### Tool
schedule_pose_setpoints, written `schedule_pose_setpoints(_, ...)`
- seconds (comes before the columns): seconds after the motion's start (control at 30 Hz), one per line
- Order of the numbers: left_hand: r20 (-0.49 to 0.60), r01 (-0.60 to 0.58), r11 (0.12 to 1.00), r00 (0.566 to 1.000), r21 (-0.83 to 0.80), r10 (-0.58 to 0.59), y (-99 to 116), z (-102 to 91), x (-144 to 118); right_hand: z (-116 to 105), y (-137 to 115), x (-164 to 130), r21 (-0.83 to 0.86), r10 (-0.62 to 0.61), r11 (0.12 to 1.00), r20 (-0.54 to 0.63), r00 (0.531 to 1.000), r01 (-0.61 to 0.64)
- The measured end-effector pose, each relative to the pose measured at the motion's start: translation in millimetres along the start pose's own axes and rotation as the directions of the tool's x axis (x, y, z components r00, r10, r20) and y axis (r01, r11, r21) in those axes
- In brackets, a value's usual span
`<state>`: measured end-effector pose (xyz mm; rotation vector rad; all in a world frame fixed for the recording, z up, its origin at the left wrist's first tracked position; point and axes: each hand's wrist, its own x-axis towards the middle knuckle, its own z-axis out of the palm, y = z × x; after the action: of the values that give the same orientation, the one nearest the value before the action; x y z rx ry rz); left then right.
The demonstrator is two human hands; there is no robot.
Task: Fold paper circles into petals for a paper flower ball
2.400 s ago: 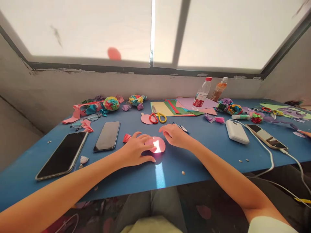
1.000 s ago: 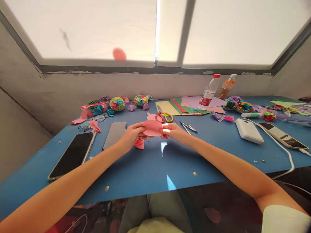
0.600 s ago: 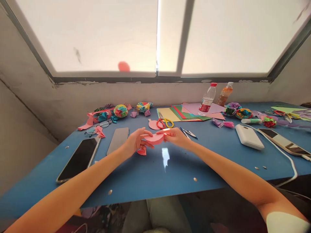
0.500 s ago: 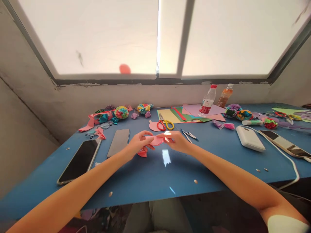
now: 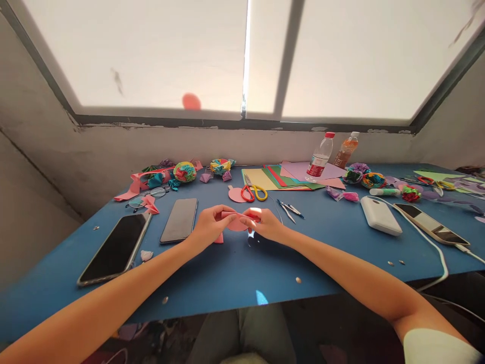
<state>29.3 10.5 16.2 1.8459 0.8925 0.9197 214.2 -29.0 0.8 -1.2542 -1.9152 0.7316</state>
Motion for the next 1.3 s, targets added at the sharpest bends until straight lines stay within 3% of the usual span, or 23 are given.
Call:
schedule_pose_setpoints(0.33,-0.025,-0.020,0.996,0.999,0.083,0.023,1.6,0.3,-4.8,1.0,-1.6,-2.3,-0.119,-0.076,0.991,-0.113,0.991,0.063)
schedule_pose_setpoints(0.93,-0.025,0.026,0.999,0.999,0.039,-0.025,0.5,-0.9,-1.1,-1.3,2.0,-0.9,0.096,-0.025,0.995,-0.051,0.998,0.029)
schedule_pose_setpoints(1.3,0.043,0.061,0.996,0.997,0.057,-0.064,3.4,-3.4,0.8,-2.5,0.0,-1.5,0.140,-0.042,0.989,-0.003,0.999,0.042)
